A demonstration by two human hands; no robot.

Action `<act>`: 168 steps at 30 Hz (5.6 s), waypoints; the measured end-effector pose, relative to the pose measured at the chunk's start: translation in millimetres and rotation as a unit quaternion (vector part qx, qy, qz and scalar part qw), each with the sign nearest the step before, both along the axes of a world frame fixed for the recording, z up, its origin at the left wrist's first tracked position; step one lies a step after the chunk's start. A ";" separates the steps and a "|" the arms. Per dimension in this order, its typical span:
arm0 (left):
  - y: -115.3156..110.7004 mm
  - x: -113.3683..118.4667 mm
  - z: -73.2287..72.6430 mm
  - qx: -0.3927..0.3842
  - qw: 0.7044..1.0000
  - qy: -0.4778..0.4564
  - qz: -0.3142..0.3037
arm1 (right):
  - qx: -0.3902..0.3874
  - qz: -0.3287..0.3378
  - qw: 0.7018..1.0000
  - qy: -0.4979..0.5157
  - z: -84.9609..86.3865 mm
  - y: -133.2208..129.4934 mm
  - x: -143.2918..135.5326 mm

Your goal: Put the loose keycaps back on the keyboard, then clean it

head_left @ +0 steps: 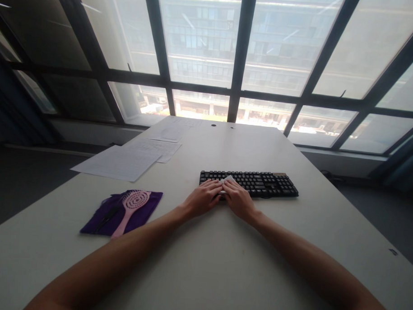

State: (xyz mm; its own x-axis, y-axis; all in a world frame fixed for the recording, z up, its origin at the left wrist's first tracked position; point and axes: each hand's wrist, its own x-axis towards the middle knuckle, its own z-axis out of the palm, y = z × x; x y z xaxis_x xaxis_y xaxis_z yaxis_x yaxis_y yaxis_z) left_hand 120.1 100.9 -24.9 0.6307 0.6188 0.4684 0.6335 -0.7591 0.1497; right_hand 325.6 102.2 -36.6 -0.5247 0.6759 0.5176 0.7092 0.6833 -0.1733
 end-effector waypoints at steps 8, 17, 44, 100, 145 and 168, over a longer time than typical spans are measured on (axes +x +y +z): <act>2.1 0.0 -4.8 -0.003 1.000 0.006 0.022 | -0.002 0.002 1.000 -0.016 -6.5 3.6 -0.7; 1.6 -0.9 -1.0 -0.014 1.000 0.003 -0.012 | -0.001 -0.002 1.000 -0.016 5.4 0.4 0.3; -0.5 0.4 0.9 -0.017 1.000 -0.002 -0.002 | -0.002 0.010 1.000 0.004 0.9 1.0 1.2; 1.4 0.1 -3.8 -0.010 0.999 0.025 0.042 | -0.033 -0.016 0.999 -0.032 -2.3 -0.5 0.1; 5.5 -0.3 -10.0 0.011 0.998 0.006 0.058 | -0.052 -0.158 0.967 0.191 13.1 4.6 4.4; 3.8 0.0 -7.9 0.014 0.998 0.003 0.057 | -0.084 0.001 0.995 -0.055 14.2 52.0 10.4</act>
